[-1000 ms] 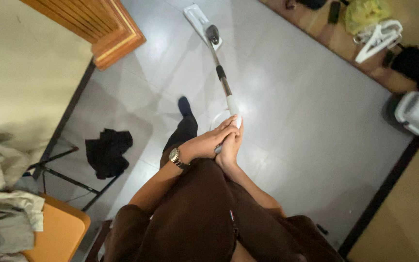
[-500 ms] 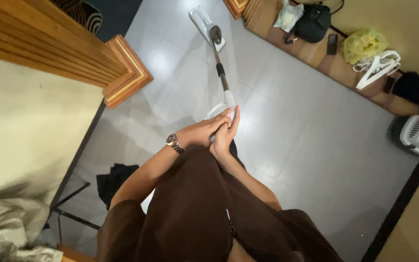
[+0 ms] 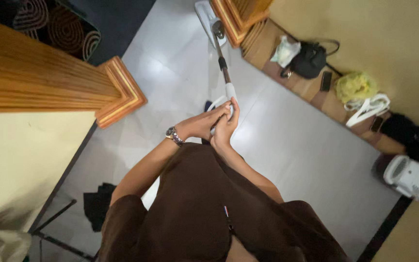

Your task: The person cleans the floor using a flat mop, pushing and pulling it across the tile surface in a hallway and around various items.

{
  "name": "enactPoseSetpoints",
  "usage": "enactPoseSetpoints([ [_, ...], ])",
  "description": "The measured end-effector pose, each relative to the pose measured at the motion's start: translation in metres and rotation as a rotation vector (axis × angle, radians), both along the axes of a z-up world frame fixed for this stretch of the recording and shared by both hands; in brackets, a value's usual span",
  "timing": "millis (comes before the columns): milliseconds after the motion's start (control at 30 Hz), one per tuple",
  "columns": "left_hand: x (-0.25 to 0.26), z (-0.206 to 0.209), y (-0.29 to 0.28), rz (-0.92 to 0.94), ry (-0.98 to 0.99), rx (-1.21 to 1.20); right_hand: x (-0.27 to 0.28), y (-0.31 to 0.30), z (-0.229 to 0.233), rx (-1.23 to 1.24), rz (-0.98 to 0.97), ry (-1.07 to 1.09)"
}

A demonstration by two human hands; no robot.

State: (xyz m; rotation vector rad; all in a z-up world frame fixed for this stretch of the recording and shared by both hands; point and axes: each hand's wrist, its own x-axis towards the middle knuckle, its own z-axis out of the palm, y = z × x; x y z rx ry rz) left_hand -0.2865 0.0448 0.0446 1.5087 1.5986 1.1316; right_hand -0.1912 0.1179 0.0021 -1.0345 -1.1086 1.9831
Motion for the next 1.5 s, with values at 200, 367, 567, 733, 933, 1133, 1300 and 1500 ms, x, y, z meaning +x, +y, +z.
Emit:
enactPoseSetpoints([
  [200, -0.029, 0.018, 0.039, 0.053, -0.137, -0.102, -0.030, 0.052, 0.020, -0.040, 0.082, -0.061],
  [367, -0.036, 0.042, 0.039, 0.107, -0.153, -0.157, -0.037, 0.061, 0.024, 0.028, 0.156, -0.028],
  [567, -0.013, 0.014, 0.034, 0.112, -0.210, -0.257, -0.018, 0.057, 0.020, 0.003, 0.151, -0.111],
  [733, 0.039, -0.042, 0.008, 0.126, -0.238, -0.002, 0.026, 0.026, -0.001, 0.047, 0.104, -0.215],
  [933, 0.098, -0.026, -0.086, 0.067, -0.137, 0.007, 0.097, -0.073, 0.006, 0.467, 0.171, -0.365],
  [1133, 0.144, -0.003, -0.164, 0.122, -0.229, -0.223, 0.168, -0.148, 0.033, 0.651, 0.253, -0.493],
  [1300, 0.192, -0.013, -0.183, -0.071, -0.404, -0.111, 0.216, -0.184, 0.057, 0.549, 0.318, -0.795],
  [1500, 0.266, -0.010, -0.205, -0.195, -0.352, -0.221, 0.297, -0.217, 0.062, 0.538, 0.197, -0.710],
])
